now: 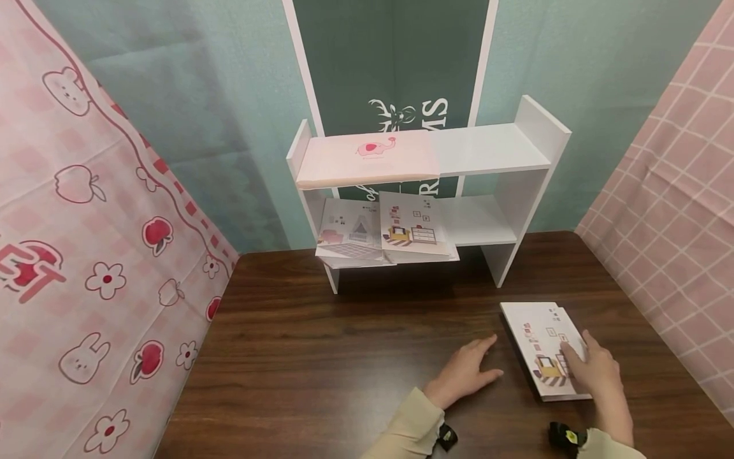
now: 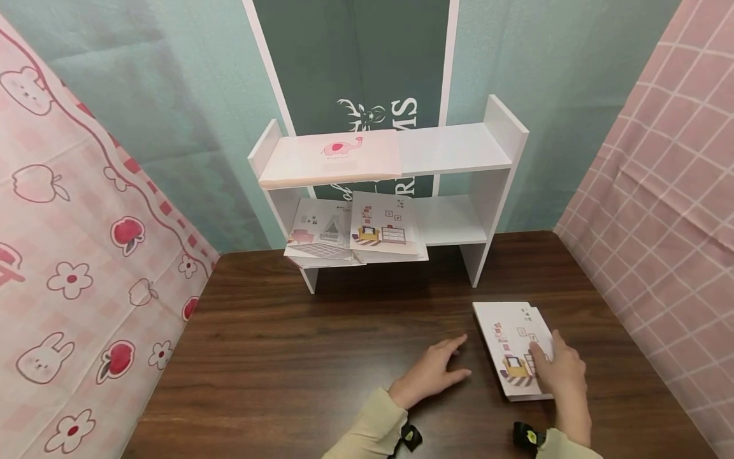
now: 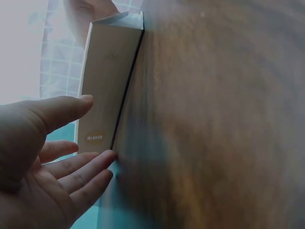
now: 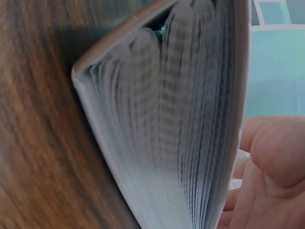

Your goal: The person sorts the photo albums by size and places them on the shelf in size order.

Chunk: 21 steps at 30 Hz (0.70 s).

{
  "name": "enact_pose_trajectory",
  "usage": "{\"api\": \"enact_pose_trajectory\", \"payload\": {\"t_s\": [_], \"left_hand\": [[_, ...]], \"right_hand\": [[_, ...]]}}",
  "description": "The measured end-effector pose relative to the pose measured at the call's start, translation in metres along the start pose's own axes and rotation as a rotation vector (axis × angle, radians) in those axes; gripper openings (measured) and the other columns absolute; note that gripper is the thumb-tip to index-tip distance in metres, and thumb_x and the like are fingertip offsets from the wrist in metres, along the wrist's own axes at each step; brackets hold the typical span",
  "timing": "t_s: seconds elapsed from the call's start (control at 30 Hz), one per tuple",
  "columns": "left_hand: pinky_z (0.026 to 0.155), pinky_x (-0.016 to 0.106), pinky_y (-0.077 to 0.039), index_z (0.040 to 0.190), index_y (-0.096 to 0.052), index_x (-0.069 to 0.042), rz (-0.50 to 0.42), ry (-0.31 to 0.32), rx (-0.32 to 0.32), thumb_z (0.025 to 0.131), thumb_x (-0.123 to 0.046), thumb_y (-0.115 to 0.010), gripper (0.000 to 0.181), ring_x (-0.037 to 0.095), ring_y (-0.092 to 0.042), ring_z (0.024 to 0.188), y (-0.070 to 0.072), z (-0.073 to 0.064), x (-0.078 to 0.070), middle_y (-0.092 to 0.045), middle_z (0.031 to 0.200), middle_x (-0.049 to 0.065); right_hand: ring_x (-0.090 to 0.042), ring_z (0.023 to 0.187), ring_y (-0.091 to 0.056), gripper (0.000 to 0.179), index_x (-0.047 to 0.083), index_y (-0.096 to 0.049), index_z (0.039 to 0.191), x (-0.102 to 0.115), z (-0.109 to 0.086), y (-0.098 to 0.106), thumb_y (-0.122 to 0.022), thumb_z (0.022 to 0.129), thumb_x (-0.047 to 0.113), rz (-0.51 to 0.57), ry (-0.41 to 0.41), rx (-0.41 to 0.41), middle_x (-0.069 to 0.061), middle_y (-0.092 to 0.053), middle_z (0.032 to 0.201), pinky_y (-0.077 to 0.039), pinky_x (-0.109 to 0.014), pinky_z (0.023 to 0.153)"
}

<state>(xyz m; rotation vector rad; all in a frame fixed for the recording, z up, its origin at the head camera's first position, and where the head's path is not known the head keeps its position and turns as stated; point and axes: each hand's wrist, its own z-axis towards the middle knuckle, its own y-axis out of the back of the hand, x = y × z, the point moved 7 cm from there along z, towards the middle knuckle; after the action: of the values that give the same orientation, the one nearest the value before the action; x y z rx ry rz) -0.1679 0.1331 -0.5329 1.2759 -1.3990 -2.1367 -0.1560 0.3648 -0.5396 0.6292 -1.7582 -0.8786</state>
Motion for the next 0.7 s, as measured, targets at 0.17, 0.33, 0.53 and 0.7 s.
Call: {"api": "enact_pose_trajectory", "payload": {"t_s": [0.17, 0.33, 0.53, 0.7], "left_hand": [[0.085, 0.010, -0.042, 0.141, -0.039, -0.013, -0.058, -0.003, 0.019, 0.088, -0.038, -0.061, 0.062, -0.002, -0.056, 0.101, -0.004, 0.002, -0.001, -0.058, 0.123, -0.004], [0.084, 0.006, -0.039, 0.140, -0.040, -0.011, -0.127, 0.001, 0.054, 0.089, -0.039, -0.060, 0.062, -0.003, -0.056, 0.101, -0.009, 0.003, -0.004, -0.054, 0.129, -0.004], [0.081, 0.004, -0.040, 0.142, -0.036, -0.008, -0.212, 0.020, 0.094, 0.090, -0.039, -0.058, 0.063, -0.003, -0.056, 0.103, -0.014, 0.003, -0.005, -0.050, 0.135, -0.002], [0.080, 0.005, -0.041, 0.142, -0.034, -0.005, -0.307, 0.040, 0.120, 0.091, -0.036, -0.057, 0.064, -0.001, -0.056, 0.103, -0.017, 0.006, -0.006, -0.052, 0.132, 0.001]], "right_hand": [[-0.068, 0.110, -0.023, 0.068, -0.016, -0.013, 0.138, -0.002, 0.001, 0.003, -0.032, 0.098, 0.035, -0.003, 0.028, -0.024, -0.051, -0.021, 0.126, -0.024, -0.072, 0.091], [-0.065, 0.110, -0.028, 0.068, -0.018, -0.013, 0.137, -0.005, 0.001, 0.007, -0.031, 0.098, 0.036, 0.015, 0.041, -0.004, -0.050, -0.026, 0.125, -0.026, -0.070, 0.091], [-0.062, 0.111, -0.030, 0.072, -0.019, -0.011, 0.137, -0.007, 0.004, 0.010, -0.029, 0.098, 0.038, 0.048, 0.030, 0.060, -0.049, -0.027, 0.126, -0.029, -0.067, 0.091], [-0.061, 0.115, -0.026, 0.074, -0.017, -0.005, 0.139, -0.009, 0.007, 0.012, -0.027, 0.099, 0.042, 0.047, -0.019, 0.107, -0.048, -0.023, 0.129, -0.026, -0.068, 0.094]]}}
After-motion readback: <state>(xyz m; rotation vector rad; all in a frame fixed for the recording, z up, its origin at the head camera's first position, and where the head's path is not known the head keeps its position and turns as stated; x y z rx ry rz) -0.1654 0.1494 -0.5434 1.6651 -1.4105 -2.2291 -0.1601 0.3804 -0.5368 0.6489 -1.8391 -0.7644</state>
